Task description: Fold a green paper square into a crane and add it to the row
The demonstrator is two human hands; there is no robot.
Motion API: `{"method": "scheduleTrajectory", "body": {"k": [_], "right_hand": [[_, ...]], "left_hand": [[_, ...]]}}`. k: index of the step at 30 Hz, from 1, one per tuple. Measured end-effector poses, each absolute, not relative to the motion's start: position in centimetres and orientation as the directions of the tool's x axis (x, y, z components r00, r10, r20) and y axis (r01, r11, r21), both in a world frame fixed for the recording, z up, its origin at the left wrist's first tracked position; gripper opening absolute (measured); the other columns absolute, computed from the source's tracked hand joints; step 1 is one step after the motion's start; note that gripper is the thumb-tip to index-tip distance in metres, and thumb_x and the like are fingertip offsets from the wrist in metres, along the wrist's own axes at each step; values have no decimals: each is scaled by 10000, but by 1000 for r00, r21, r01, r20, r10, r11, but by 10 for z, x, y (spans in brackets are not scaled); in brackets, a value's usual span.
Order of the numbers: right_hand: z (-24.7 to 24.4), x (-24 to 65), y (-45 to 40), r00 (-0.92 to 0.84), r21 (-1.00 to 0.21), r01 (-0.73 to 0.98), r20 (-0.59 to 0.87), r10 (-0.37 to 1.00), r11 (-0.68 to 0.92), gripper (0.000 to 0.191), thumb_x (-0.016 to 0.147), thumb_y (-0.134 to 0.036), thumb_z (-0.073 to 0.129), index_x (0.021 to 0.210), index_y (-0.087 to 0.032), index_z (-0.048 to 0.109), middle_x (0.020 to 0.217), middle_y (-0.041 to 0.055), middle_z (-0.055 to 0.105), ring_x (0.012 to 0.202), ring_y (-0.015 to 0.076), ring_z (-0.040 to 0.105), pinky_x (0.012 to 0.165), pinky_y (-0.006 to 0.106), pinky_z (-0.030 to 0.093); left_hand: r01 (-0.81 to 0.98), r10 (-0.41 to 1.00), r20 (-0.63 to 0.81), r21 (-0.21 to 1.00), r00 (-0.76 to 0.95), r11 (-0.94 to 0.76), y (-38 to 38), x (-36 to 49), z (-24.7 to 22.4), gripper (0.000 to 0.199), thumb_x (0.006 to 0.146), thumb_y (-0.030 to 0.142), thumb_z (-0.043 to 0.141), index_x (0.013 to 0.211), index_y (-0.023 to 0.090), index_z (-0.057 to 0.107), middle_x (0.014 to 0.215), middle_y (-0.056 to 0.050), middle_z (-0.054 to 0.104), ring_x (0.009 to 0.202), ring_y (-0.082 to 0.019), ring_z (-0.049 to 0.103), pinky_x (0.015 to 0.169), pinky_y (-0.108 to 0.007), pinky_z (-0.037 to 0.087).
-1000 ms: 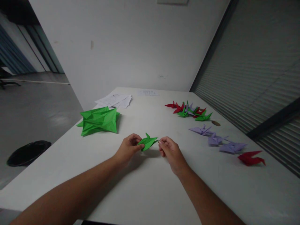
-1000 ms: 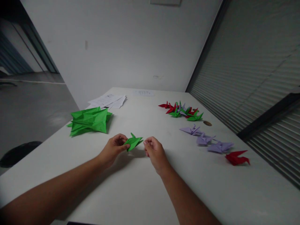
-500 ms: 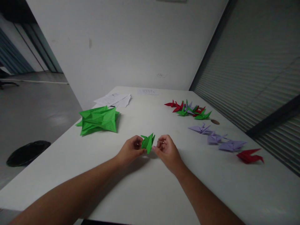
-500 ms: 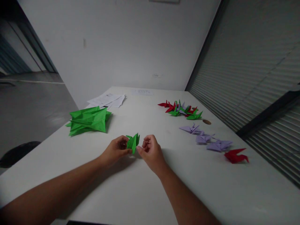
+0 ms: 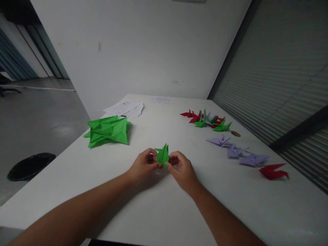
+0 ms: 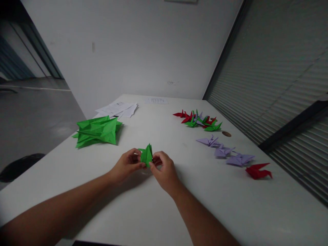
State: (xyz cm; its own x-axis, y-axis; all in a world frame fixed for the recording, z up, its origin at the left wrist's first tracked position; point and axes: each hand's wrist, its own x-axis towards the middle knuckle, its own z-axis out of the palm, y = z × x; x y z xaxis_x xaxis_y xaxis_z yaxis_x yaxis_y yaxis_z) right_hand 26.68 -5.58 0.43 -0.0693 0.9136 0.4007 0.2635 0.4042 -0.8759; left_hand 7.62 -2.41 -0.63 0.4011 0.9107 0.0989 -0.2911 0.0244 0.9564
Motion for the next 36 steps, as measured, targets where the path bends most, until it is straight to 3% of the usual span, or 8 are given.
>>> {"method": "scheduleTrajectory", "body": {"k": [4,8,16,22,30,36], "right_hand": [[2,266,-54,-45,-909,169,380,924,382,92,861,-241,676,897,-235,591,825,4,624,746,179,615,697,305,512],[-4,266,-52,-31,-915,97,391,920,392,91,881,-235,668,936,-242,595,841,-6,597,766,173,589,706,296,491],[-2,263,-53,-68,-942,-47,334,940,331,147,874,-280,702,973,-249,598,905,9,620,827,188,618,764,325,521],[-1,262,-52,-11,-939,6,343,939,343,217,856,-313,716,1027,-251,597,893,10,621,807,187,601,762,319,513],[-4,266,-52,-75,-936,46,345,936,349,99,882,-308,677,869,-241,605,845,5,573,794,188,559,733,307,491],[3,265,-54,-108,-903,95,408,906,418,32,893,-267,682,893,-241,663,897,28,604,851,202,601,753,323,512]], "left_hand": [[-319,910,153,948,386,-24,-26,76,-6,479,744,343,904,893,203,471,768,27,692,701,-156,720,657,-264,551],[-281,896,230,952,380,-125,-28,76,-6,402,817,385,847,871,192,498,766,21,670,699,-148,710,657,-261,545],[-309,888,239,944,393,-117,-31,77,-5,447,842,366,832,1140,220,534,793,1,707,731,-160,711,704,-281,558],[-310,886,255,941,387,-136,-29,77,-7,412,828,362,845,1123,210,600,850,-26,719,767,-176,710,739,-312,578],[-341,883,262,931,388,-127,-29,77,-6,312,831,334,845,1015,188,640,846,-19,687,755,-151,672,718,-279,562],[-260,870,263,952,417,-163,-30,74,-4,294,857,387,813,999,162,689,868,-50,723,782,-167,677,759,-303,552]]}}
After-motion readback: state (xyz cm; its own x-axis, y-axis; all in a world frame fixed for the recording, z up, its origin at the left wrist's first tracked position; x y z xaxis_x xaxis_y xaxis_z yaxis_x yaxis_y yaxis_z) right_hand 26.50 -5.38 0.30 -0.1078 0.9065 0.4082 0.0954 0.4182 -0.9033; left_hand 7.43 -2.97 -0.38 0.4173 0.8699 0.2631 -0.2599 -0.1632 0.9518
